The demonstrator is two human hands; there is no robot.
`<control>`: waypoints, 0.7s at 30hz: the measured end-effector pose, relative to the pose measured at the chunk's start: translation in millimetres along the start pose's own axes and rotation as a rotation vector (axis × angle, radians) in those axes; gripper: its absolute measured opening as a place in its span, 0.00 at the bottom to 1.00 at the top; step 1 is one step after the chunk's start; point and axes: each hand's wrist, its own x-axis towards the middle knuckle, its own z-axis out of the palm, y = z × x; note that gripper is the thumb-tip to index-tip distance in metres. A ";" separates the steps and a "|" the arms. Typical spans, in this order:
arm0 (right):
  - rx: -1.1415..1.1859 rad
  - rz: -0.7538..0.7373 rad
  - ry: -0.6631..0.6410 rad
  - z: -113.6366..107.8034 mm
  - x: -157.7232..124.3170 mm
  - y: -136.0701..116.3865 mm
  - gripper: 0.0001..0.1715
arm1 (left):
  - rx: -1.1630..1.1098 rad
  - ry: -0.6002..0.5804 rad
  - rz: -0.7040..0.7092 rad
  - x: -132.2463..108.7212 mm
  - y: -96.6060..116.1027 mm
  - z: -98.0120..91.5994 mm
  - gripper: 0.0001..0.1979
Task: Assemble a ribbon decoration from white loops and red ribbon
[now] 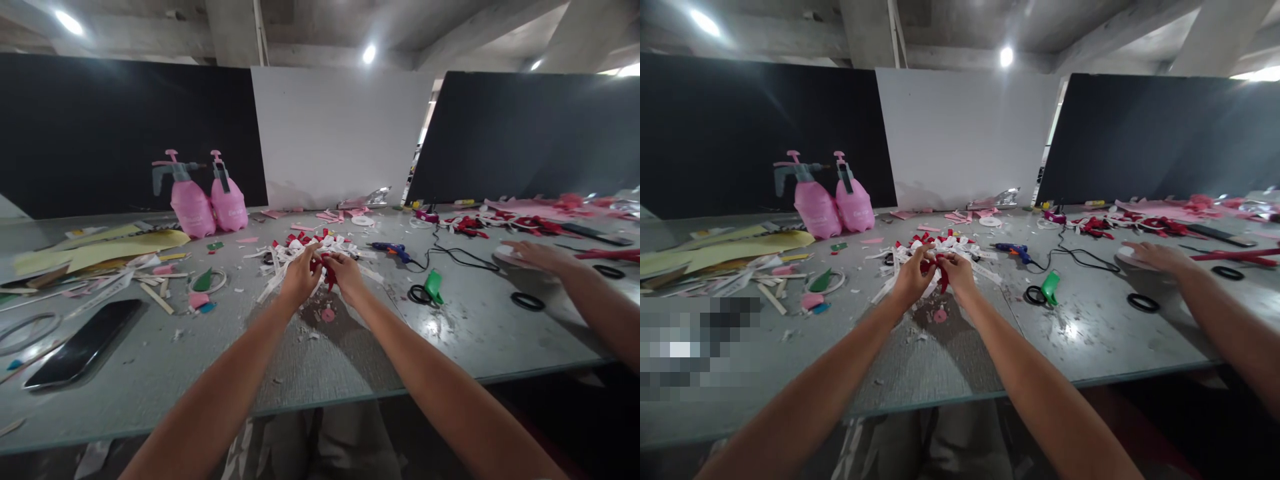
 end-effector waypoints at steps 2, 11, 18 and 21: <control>-0.012 -0.013 0.012 -0.8 1.2 1.1 0.21 | 0.033 -0.013 0.011 0.0 1.0 -1.0 0.25; -0.091 -0.019 -0.164 -9.6 4.9 -4.9 0.16 | 0.112 -0.037 0.044 0.7 -0.9 -3.1 0.23; -0.167 0.011 -0.222 -12.2 0.6 -10.3 0.18 | 0.069 -0.002 0.000 -1.9 -5.0 -1.6 0.23; -0.172 0.025 -0.280 -15.3 1.0 -12.1 0.18 | 0.081 -0.003 0.007 1.7 -10.6 -0.7 0.25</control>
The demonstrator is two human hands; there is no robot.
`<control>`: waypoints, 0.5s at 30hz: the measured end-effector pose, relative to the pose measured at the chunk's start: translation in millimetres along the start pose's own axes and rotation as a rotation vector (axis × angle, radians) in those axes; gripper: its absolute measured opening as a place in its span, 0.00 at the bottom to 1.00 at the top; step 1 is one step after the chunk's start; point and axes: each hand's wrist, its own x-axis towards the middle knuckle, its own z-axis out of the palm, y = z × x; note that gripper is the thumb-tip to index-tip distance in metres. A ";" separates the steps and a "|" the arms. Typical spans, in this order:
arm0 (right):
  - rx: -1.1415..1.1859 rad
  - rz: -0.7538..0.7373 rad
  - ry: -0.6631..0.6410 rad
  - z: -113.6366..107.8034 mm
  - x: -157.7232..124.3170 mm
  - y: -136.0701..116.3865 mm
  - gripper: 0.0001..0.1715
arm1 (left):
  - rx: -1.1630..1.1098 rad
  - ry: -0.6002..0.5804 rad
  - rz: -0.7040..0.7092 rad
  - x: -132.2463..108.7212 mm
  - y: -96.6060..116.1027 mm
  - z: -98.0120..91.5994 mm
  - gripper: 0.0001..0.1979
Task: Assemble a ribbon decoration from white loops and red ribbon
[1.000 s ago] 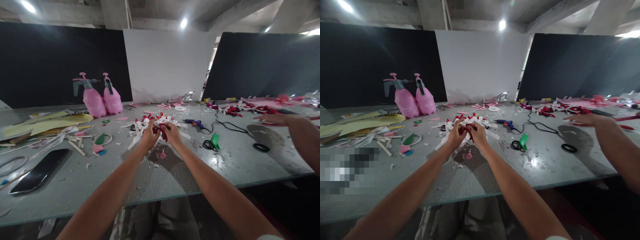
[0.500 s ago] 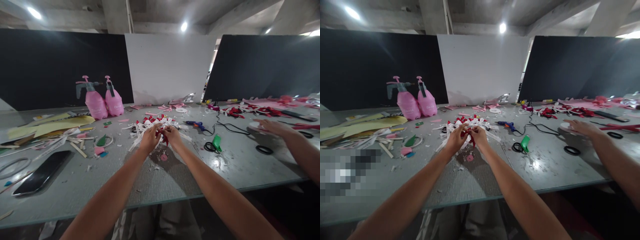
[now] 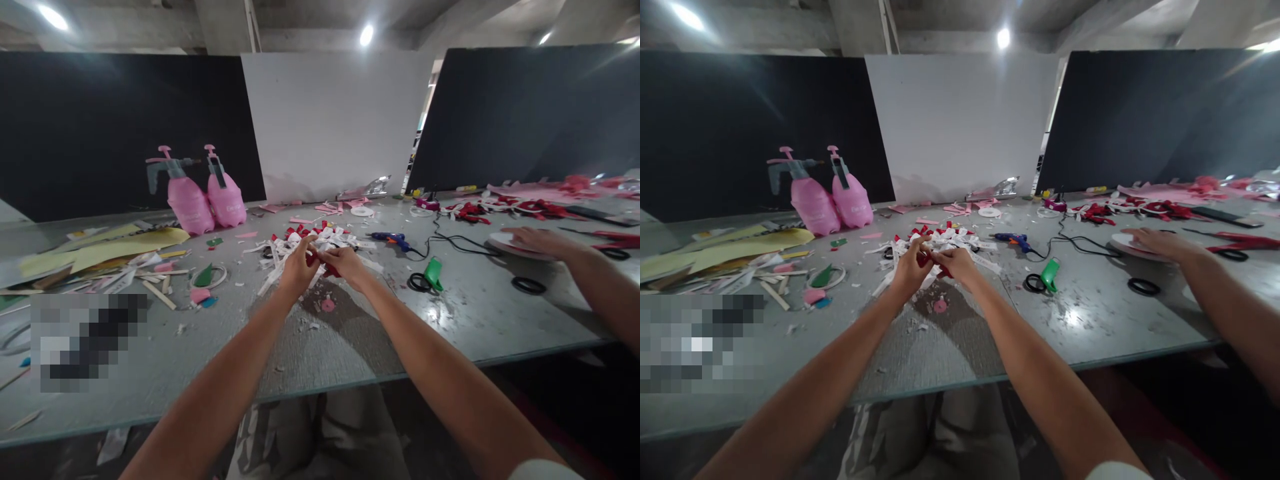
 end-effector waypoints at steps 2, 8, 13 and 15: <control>0.043 0.015 -0.039 -4.0 0.1 -1.1 0.17 | -0.085 0.006 -0.057 4.4 -3.9 0.0 0.26; 0.159 0.104 -0.165 -12.5 -1.5 -1.3 0.15 | -0.575 -0.104 -0.358 12.0 -12.2 -3.9 0.27; 0.256 0.064 -0.005 -10.6 0.1 -2.7 0.13 | -0.709 0.065 -0.422 13.4 -20.1 -5.1 0.22; 0.321 0.028 0.097 -13.1 1.2 -5.9 0.18 | -0.774 0.167 -0.434 16.2 -21.8 -8.2 0.19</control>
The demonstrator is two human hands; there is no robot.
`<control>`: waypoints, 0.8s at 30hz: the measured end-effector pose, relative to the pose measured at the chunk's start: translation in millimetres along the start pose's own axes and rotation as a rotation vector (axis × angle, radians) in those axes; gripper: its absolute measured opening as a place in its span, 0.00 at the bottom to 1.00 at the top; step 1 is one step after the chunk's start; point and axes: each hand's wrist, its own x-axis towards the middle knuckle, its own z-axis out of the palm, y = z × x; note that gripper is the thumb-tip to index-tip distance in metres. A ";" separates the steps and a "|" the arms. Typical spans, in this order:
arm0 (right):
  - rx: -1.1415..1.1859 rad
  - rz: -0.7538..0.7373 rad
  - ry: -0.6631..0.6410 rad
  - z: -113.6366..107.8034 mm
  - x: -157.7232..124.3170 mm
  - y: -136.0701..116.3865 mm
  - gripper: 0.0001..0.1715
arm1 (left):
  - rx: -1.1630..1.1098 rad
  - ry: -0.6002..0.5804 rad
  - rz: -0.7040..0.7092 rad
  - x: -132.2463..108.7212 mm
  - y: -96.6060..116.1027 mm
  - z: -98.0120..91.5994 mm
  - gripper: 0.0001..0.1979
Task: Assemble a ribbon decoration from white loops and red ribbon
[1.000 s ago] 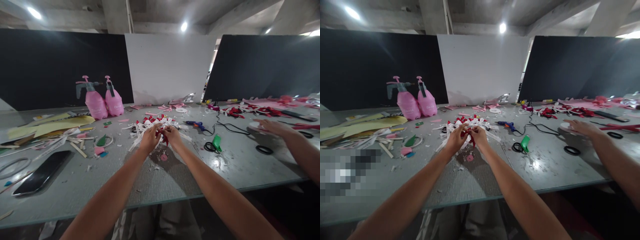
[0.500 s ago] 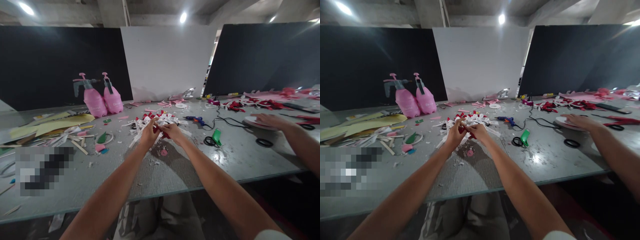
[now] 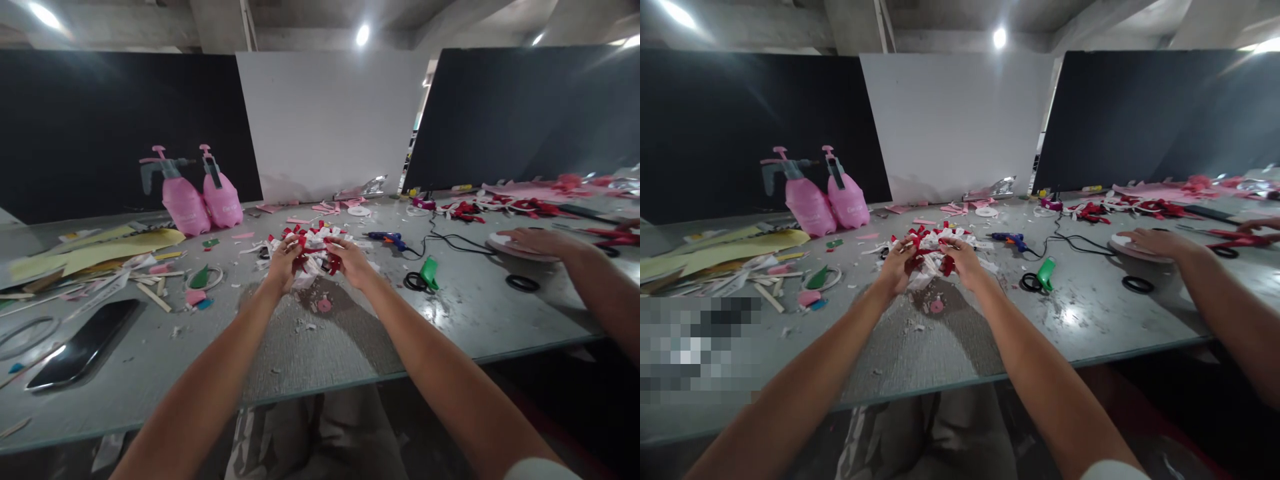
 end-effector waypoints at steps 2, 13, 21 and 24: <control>0.033 -0.021 0.037 -3.1 0.0 -6.1 0.23 | -0.077 0.054 0.009 2.6 5.2 -2.0 0.17; -0.491 0.242 -0.223 -10.5 -5.6 -16.3 0.36 | -0.087 -0.096 0.017 -8.4 40.0 15.3 0.09; -0.323 0.312 -0.624 -3.2 -11.2 -15.5 0.30 | 0.120 -0.266 0.029 -18.7 48.8 27.2 0.08; -0.296 0.270 -0.666 4.1 -16.4 -14.0 0.24 | 0.237 -0.235 0.041 -18.2 51.2 27.8 0.09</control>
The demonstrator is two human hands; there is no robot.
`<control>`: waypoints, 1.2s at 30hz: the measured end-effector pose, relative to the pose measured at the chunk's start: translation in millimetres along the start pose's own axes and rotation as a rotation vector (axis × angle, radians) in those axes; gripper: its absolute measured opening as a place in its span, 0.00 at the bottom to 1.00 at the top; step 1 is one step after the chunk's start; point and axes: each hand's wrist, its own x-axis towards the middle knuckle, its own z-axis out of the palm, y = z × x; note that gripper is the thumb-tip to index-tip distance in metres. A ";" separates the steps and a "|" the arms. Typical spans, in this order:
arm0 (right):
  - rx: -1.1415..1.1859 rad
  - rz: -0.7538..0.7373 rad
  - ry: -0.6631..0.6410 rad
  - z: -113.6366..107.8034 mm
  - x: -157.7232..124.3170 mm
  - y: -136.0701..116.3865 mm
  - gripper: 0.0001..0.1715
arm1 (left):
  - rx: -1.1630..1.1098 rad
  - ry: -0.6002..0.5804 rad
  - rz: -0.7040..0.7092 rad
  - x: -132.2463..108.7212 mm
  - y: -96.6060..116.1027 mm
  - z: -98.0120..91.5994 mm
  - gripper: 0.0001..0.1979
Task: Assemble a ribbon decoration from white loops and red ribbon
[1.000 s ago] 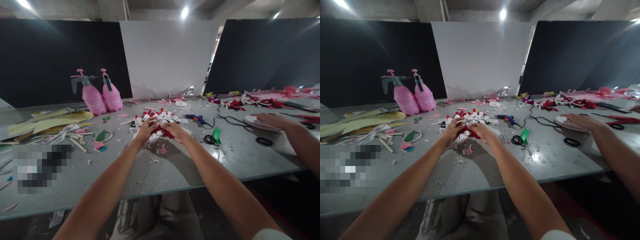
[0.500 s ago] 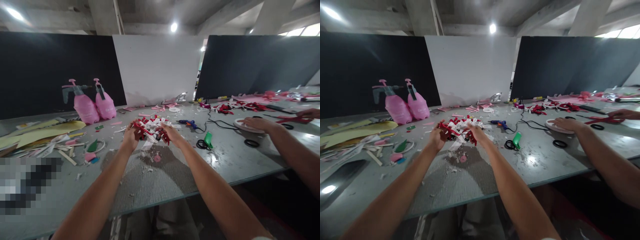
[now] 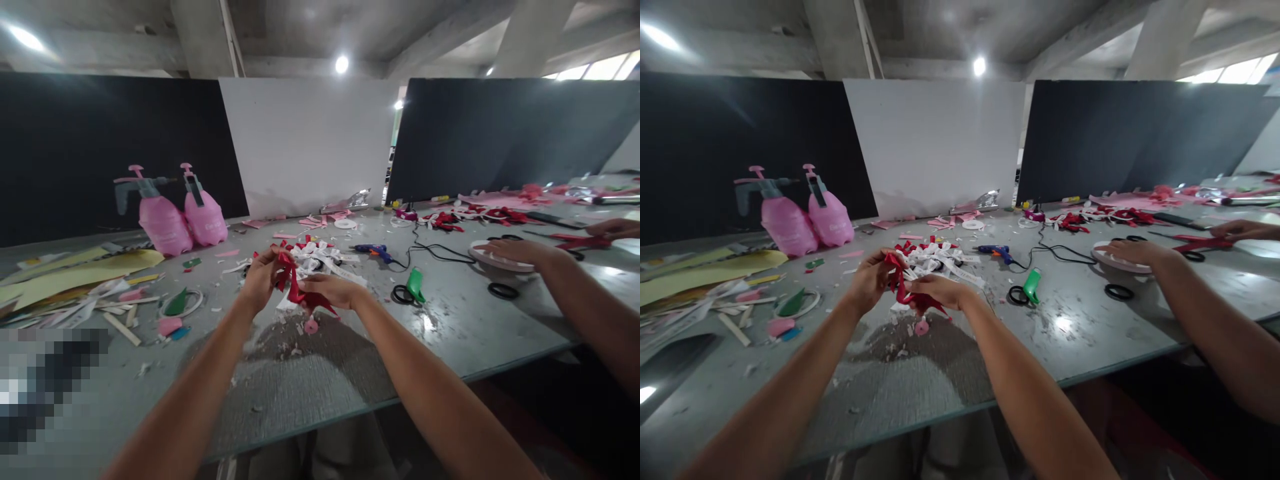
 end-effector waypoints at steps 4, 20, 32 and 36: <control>0.049 -0.069 -0.015 1.9 -0.1 -3.1 0.19 | 0.051 0.113 0.019 5.4 -0.1 -5.0 0.10; 0.194 -0.416 0.583 -31.6 -21.7 -26.4 0.16 | 0.865 -0.282 -0.092 7.5 25.4 -37.3 0.15; -0.071 -0.026 0.142 -10.4 -9.7 -8.4 0.23 | 0.548 -0.203 0.024 1.0 19.3 -18.2 0.17; 0.069 -0.136 0.201 -8.2 -6.0 -5.7 0.17 | 0.405 -0.155 -0.048 2.0 13.7 -23.2 0.15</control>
